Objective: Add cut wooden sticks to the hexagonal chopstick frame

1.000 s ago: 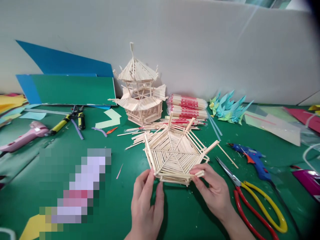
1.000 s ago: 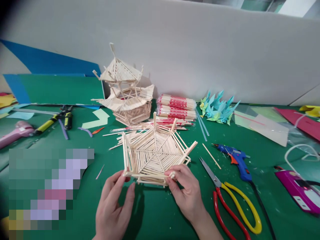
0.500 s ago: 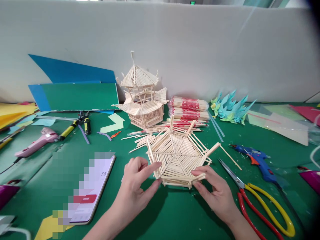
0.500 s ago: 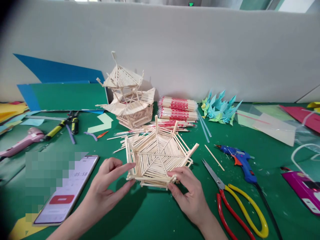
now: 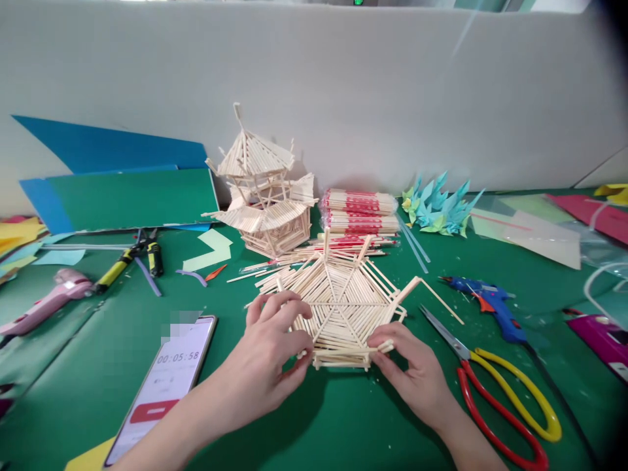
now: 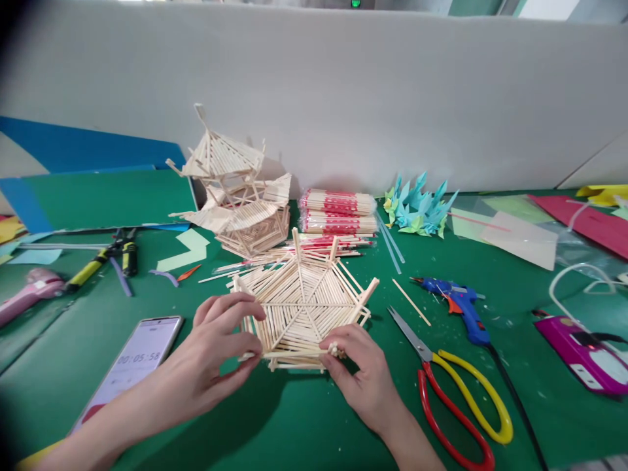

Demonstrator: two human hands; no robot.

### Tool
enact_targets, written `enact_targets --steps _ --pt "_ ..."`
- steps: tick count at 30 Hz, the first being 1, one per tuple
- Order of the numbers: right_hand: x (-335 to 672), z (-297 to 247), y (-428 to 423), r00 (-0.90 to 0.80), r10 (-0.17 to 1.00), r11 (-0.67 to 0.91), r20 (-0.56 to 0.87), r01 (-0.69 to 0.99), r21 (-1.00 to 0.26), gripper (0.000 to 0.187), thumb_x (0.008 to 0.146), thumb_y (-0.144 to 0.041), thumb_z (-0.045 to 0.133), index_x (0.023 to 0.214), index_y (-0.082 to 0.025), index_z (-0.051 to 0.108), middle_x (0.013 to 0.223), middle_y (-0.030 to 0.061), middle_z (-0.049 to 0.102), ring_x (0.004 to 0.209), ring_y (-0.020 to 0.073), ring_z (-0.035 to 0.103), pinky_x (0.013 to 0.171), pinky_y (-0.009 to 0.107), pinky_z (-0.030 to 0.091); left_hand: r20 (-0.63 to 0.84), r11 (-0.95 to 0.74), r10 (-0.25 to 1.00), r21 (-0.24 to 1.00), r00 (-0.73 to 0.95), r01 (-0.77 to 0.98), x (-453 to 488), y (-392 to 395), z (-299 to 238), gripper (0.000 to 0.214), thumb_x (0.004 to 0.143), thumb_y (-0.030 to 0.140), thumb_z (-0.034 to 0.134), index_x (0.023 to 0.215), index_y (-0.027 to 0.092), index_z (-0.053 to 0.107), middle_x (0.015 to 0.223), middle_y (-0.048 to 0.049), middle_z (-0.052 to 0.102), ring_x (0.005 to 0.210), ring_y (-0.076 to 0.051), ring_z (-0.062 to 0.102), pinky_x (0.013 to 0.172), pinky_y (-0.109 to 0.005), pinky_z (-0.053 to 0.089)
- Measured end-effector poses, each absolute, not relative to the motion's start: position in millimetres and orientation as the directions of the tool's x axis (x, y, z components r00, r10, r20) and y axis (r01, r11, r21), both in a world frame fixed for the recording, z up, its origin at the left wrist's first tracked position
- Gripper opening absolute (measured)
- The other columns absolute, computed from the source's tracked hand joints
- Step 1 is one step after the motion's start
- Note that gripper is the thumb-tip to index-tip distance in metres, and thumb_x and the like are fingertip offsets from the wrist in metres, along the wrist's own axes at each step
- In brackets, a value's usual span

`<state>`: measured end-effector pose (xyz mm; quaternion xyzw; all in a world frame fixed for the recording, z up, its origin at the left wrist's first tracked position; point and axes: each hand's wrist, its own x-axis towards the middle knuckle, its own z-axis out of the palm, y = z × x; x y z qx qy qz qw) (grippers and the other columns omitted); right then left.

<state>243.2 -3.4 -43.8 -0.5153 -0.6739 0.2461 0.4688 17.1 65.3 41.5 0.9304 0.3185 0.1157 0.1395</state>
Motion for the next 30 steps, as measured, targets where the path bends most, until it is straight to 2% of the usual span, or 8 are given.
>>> enact_targets --steps 7,30 --pt "242.7 -43.8 -3.6 -0.022 0.930 0.338 0.368 0.446 -0.829 0.008 0.082 -0.018 0.054 0.084 -0.020 0.062 0.083 0.0055 0.062 0.080 0.0173 0.059 0.071 0.030 0.049 0.110 -0.787 0.585 0.319 0.804 0.528 18.2 68.3 41.7 0.022 0.081 0.009 0.042 0.074 0.021 0.059 0.097 -0.0063 0.054 0.105 -0.025 0.042 0.088 -0.047 0.034" --pt "241.2 -44.3 -2.4 -0.031 0.929 0.347 0.369 0.422 -0.837 0.009 0.082 -0.014 0.054 0.084 -0.020 0.061 0.083 0.0037 0.060 0.080 0.0156 0.056 0.072 0.028 0.045 0.054 -0.769 0.583 0.358 0.811 0.529 17.2 68.7 35.5 0.021 0.084 0.010 0.039 0.078 0.019 0.057 0.098 -0.0077 0.049 0.104 -0.024 0.040 0.088 -0.046 0.033"
